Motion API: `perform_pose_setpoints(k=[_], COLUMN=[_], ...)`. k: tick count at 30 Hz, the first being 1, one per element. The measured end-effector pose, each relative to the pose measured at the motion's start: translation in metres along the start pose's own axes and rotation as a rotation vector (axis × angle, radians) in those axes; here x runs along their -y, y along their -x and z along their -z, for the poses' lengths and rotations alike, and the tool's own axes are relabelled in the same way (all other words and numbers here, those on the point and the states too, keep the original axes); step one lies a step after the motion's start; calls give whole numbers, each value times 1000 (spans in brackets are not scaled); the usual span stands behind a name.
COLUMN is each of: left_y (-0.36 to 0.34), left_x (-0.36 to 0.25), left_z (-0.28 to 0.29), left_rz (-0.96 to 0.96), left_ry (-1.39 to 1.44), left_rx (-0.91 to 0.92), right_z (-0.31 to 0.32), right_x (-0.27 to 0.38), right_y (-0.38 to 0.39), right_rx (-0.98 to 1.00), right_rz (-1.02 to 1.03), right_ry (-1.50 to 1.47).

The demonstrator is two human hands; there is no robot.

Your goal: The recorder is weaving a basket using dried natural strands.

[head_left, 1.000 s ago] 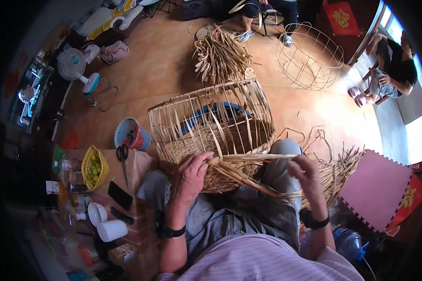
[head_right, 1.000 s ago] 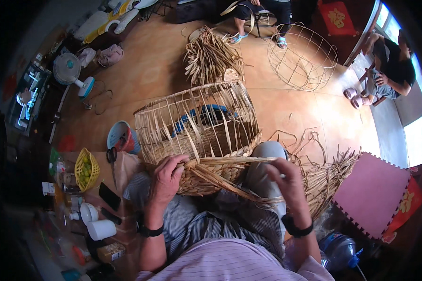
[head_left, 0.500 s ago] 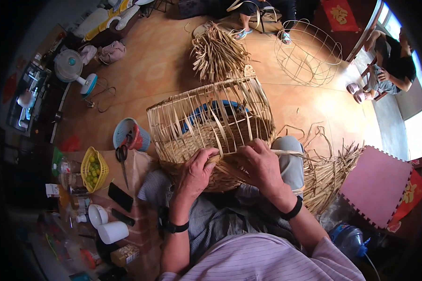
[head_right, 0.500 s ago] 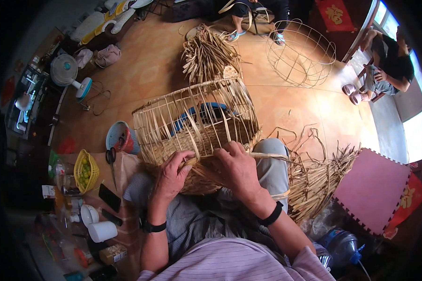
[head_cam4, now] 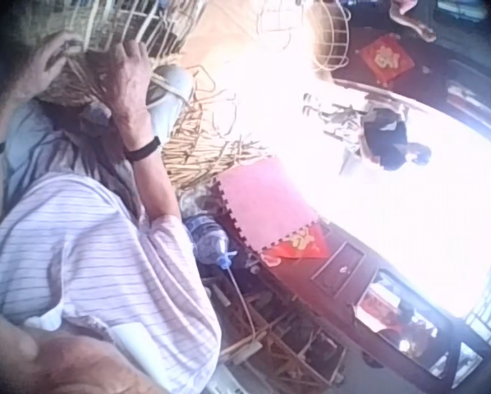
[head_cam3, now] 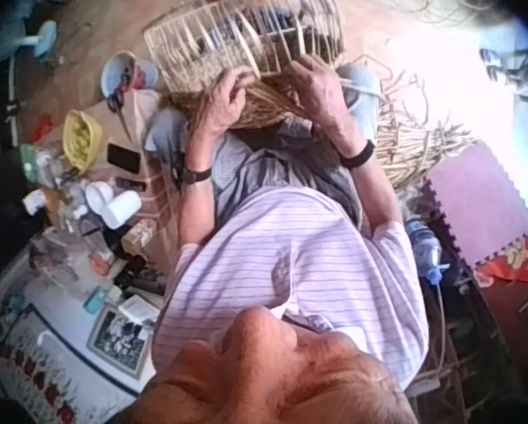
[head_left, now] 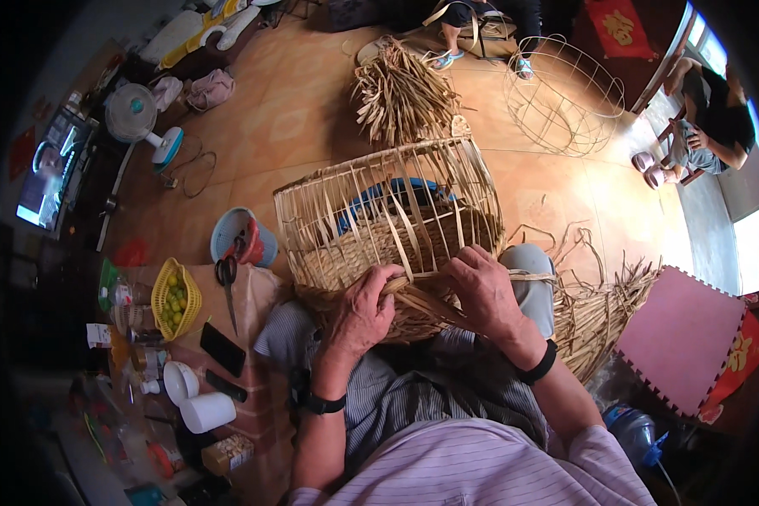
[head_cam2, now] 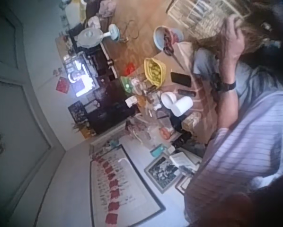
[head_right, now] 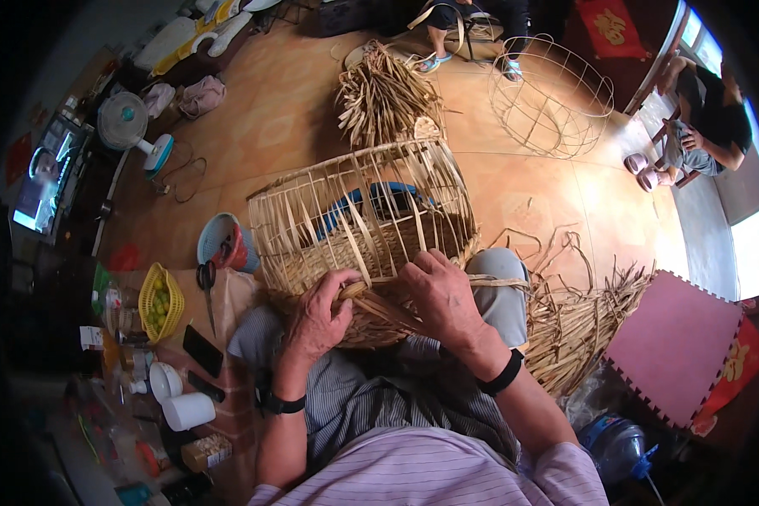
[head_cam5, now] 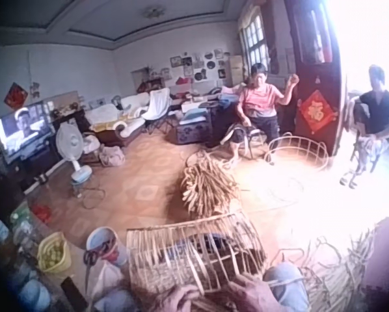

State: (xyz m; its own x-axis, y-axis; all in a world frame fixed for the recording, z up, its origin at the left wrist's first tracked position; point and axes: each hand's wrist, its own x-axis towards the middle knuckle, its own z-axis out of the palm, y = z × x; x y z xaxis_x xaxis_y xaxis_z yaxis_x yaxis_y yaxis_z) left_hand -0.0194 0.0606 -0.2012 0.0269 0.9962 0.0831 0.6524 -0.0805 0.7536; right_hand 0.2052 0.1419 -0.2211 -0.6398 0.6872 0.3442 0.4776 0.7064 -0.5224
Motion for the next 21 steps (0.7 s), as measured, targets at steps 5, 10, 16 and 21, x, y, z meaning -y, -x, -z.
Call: perform_pose_setpoints(k=[5, 10, 16, 21], left_y=[-3, 5, 2, 0], left_x=[1, 6, 23, 23], left_z=[-9, -2, -29, -42], left_rz=[-86, 54, 28, -47], left_ry=[22, 36, -64, -188], left_rx=[-15, -132, -322, -397], right_z=[9, 56, 128, 104], right_x=[-9, -54, -149, -215], right_y=[9, 33, 165, 338], right_rx=[-22, -43, -183, -52], right_rz=[-50, -209, -722, -1002], right_ry=[-78, -313, 20, 230])
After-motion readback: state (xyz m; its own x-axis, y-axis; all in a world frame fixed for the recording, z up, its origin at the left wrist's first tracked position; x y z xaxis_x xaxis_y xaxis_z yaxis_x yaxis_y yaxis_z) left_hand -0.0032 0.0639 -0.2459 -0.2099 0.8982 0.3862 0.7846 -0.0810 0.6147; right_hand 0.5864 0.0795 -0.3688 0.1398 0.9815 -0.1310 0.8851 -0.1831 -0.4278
